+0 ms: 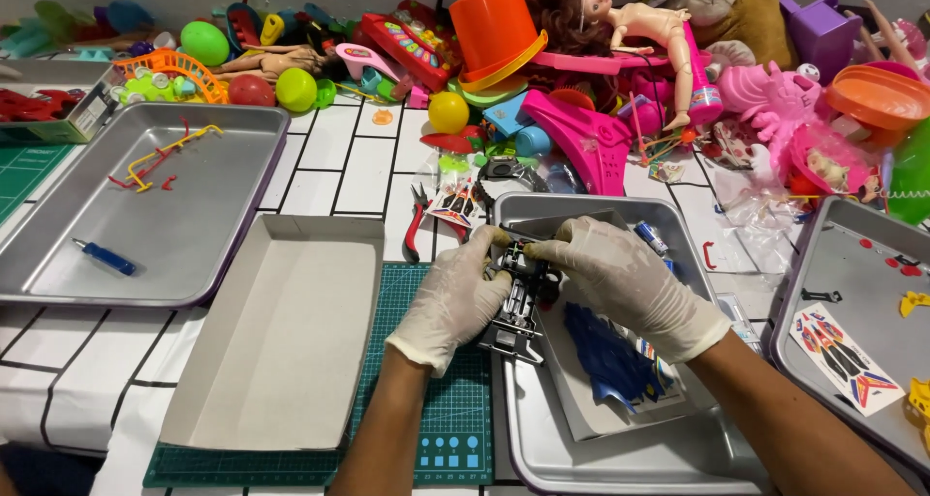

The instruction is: Assembling a mini 4WD toy car chassis by installing gears, axles, and a motor.

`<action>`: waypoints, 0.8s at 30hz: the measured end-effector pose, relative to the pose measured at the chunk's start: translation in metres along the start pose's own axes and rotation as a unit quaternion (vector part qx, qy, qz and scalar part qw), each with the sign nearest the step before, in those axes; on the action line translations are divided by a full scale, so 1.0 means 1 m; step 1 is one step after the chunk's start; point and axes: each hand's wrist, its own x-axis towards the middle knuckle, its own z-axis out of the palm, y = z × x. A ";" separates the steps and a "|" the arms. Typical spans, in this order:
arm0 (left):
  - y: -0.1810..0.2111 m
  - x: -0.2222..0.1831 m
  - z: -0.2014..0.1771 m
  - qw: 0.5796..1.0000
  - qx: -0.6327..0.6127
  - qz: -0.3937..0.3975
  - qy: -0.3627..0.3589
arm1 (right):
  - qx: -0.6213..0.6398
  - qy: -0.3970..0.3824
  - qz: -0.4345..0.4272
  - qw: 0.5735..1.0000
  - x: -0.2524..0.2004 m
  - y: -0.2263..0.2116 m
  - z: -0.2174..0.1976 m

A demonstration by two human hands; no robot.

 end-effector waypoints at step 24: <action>0.005 -0.003 -0.001 1.000 -0.019 0.000 -0.018 | -0.028 -0.017 0.010 0.999 0.005 -0.017 -0.013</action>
